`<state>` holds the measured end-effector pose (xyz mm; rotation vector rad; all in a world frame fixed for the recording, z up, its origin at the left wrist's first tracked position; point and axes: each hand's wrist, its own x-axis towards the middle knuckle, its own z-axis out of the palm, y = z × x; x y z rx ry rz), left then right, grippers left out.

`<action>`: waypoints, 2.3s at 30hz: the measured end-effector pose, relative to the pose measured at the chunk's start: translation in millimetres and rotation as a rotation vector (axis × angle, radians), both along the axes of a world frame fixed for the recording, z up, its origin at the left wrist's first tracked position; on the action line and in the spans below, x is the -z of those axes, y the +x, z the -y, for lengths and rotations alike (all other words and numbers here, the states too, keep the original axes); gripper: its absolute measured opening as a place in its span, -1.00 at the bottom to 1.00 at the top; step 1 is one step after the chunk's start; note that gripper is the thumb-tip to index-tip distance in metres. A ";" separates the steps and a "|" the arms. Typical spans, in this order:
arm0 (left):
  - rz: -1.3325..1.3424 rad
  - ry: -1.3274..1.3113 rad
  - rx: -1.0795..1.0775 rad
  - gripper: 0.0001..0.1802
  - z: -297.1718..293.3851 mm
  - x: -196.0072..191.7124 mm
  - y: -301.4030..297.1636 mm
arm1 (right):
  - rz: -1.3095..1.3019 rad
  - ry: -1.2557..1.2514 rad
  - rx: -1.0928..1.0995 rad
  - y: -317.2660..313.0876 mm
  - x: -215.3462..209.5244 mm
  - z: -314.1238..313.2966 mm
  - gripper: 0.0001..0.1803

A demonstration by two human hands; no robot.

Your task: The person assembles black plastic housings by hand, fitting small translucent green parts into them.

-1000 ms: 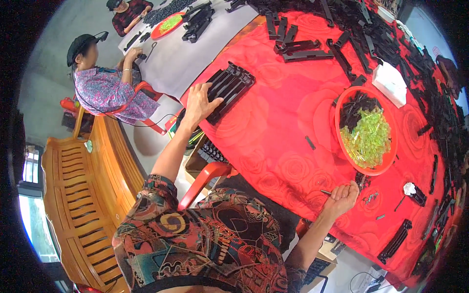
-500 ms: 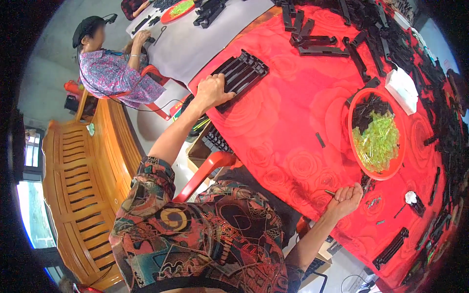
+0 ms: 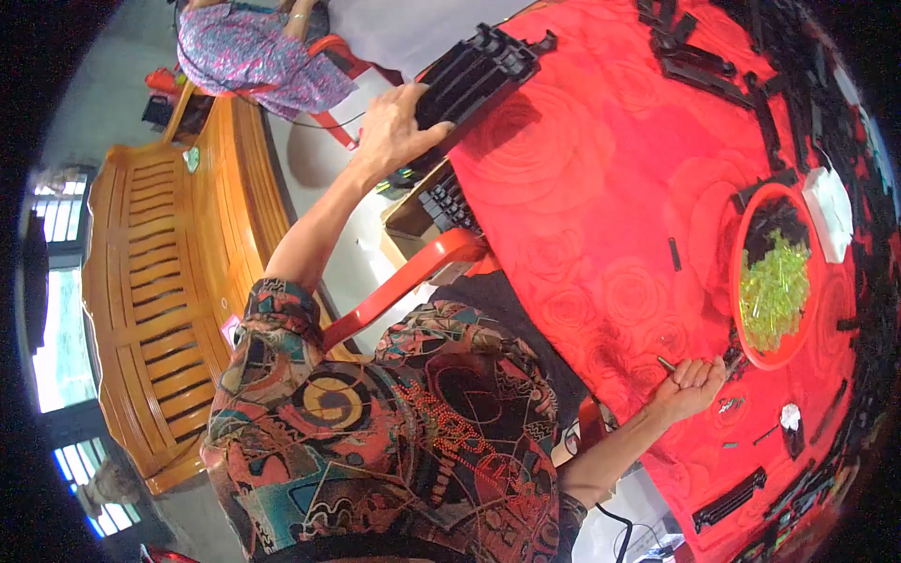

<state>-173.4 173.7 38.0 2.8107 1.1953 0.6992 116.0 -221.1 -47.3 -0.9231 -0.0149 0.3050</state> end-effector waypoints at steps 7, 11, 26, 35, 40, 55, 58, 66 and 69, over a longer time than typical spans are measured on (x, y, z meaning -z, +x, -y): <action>0.030 -0.504 -0.307 -0.50 38.5 39.8 -109.6 | 0.012 -0.015 -0.027 8.2 6.9 10.6 -0.82; 0.246 -1.045 -0.386 -0.60 68.7 107.8 -160.6 | -0.007 -0.010 -0.038 11.5 7.8 12.8 -0.84; 0.554 -1.922 -0.866 -0.75 77.9 241.1 -193.7 | -0.071 -0.281 -0.021 26.5 0.8 19.8 -0.88; 0.065 -2.225 -0.893 -0.70 50.8 272.5 -158.8 | -0.108 -0.252 -0.058 20.1 -0.8 17.0 -0.82; -0.363 -2.111 -0.584 -0.70 38.8 293.2 -126.2 | -0.052 -0.404 0.035 10.5 3.3 24.6 -0.86; -0.421 -2.023 -0.624 -0.71 4.6 350.6 -129.9 | -0.034 -0.638 0.106 -6.6 -5.6 -3.6 -0.87; -0.435 -1.959 -0.515 -0.72 8.5 358.9 -140.3 | -0.053 -0.605 0.059 -4.5 0.0 -0.1 -0.87; -0.281 -1.687 -0.570 -0.54 37.3 389.8 -110.8 | -0.013 -0.713 0.134 -15.1 -14.0 -6.9 -0.88; -0.428 -1.324 -0.300 -0.54 62.8 534.0 -180.8 | -0.039 -0.704 0.008 -17.6 -6.4 -30.3 -0.86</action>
